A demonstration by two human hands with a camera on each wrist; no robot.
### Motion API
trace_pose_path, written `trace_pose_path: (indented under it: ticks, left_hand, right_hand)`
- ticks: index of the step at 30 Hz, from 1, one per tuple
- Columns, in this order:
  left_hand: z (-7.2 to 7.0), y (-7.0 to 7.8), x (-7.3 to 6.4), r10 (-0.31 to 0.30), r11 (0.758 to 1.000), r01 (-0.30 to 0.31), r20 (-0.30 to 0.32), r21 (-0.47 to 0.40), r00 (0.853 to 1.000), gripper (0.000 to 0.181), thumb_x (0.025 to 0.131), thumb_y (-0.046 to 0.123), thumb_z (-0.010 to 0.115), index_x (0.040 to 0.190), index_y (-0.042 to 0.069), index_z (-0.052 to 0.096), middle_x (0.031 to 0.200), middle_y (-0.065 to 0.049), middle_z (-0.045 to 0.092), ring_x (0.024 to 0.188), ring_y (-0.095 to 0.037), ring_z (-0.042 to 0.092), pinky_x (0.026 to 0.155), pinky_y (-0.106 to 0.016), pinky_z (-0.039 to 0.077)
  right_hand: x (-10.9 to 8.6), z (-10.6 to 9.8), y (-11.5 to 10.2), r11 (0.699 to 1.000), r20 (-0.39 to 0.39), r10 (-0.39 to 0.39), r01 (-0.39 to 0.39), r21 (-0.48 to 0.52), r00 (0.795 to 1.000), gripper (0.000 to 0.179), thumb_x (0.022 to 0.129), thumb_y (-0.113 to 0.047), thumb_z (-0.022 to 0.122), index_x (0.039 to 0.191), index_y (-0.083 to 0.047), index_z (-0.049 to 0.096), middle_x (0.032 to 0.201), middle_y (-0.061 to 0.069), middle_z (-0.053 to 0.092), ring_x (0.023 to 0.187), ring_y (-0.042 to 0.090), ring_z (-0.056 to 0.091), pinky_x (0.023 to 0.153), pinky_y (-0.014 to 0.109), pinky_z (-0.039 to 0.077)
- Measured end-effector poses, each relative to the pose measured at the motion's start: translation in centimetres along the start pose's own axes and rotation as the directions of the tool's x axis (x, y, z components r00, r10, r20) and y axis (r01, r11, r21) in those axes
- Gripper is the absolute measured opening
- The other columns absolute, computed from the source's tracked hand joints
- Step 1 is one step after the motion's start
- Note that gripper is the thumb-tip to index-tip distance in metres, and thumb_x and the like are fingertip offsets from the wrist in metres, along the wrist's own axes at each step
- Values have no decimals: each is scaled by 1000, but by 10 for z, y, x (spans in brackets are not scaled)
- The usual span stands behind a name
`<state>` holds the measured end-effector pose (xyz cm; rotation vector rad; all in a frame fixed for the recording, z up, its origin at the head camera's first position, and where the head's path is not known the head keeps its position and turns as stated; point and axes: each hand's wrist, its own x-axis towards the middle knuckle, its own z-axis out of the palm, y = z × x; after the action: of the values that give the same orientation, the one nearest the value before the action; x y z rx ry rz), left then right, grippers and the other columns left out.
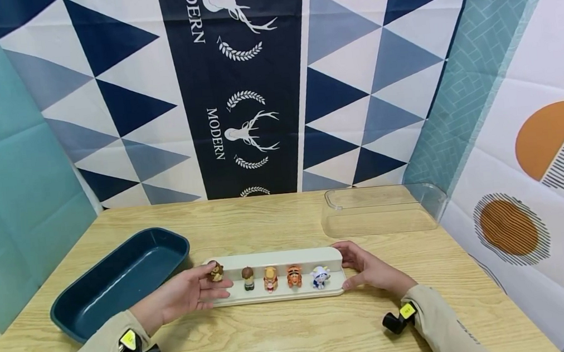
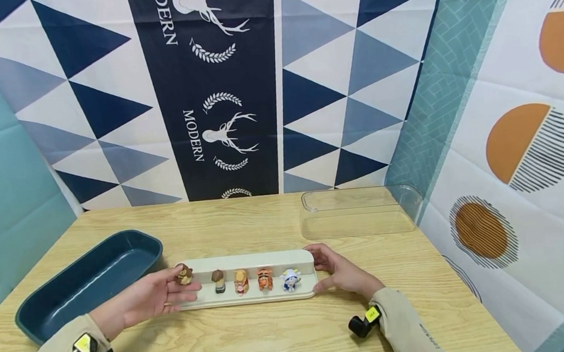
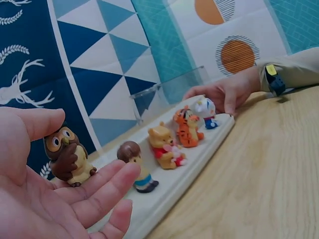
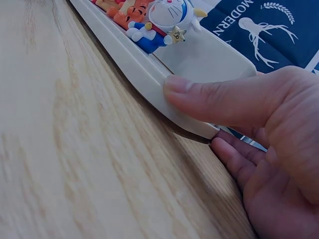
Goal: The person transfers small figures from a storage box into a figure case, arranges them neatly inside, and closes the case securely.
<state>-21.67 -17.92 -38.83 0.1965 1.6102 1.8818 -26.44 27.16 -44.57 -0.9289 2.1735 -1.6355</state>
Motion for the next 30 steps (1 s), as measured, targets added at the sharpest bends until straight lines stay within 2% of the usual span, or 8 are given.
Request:
trace_pose_path:
  ticks: [3, 7, 11, 16, 20, 23, 30]
  left_hand:
    - [1, -7, 2, -9, 1000, 9, 27, -19, 1000, 26, 107, 40, 42, 116, 15, 41, 115, -5, 70, 100, -16, 67, 83, -31, 51]
    - [1, -15, 6, -24, 999, 25, 54, -21, 998, 42, 107, 41, 40, 129, 9, 23, 116, -5, 69, 102, -18, 66, 80, -28, 52]
    - [1, -19, 9, -54, 999, 54, 36, -1, 998, 59, 107, 44, 40, 140, 4, 12, 118, -7, 68, 104, -20, 66, 77, -28, 52]
    - [0, -23, 14, -75, 996, 76, -24, 53, 997, 67, 105, 46, 41, 145, -1, 16, 114, -9, 70, 95, -18, 68, 73, -29, 53]
    - [2, -24, 16, -73, 993, 78, -62, 92, 995, 67, 105, 46, 43, 146, -3, 22, 107, -6, 72, 84, -15, 70, 70, -30, 54]
    - [4, -24, 16, -76, 989, 86, -87, 120, 993, 69, 104, 48, 44, 146, -4, 25, 105, -7, 73, 82, -16, 71, 69, -31, 54]
    - [7, -21, 17, -116, 971, 141, -135, 193, 984, 76, 103, 52, 42, 151, -3, 21, 102, -9, 74, 72, -16, 70, 60, -27, 52]
  right_hand:
    - [0, 0, -1, 1000, -2, 5, -5, -1, 1000, 85, 79, 3, 80, 147, 6, 29, 140, 32, 41, 121, 9, 51, 101, 20, 41]
    - [0, 0, -1, 1000, -1, 7, -7, -2, 1000, 85, 79, 3, 80, 147, 5, 29, 140, 32, 41, 121, 9, 51, 101, 20, 41]
    - [0, 0, -1, 1000, 5, -1, 1, 1, 1000, 85, 79, 3, 80, 147, 6, 29, 140, 32, 41, 122, 9, 51, 102, 21, 41]
    - [1, -1, -2, 1000, 13, -19, 19, 0, 1000, 84, 79, 3, 79, 146, 7, 29, 139, 32, 41, 122, 7, 51, 101, 20, 41]
    - [1, -1, -2, 1000, 16, -25, 25, -1, 1000, 84, 79, 2, 79, 146, 7, 28, 139, 31, 41, 121, 6, 51, 101, 20, 41]
    - [1, -1, -2, 1000, 14, -19, 19, -3, 1000, 84, 79, 2, 80, 146, 7, 29, 140, 30, 42, 121, 6, 50, 101, 20, 41]
    - [1, -1, -1, 1000, 14, -17, 17, -5, 1000, 85, 79, 2, 80, 146, 7, 29, 139, 29, 42, 121, 6, 51, 101, 20, 41]
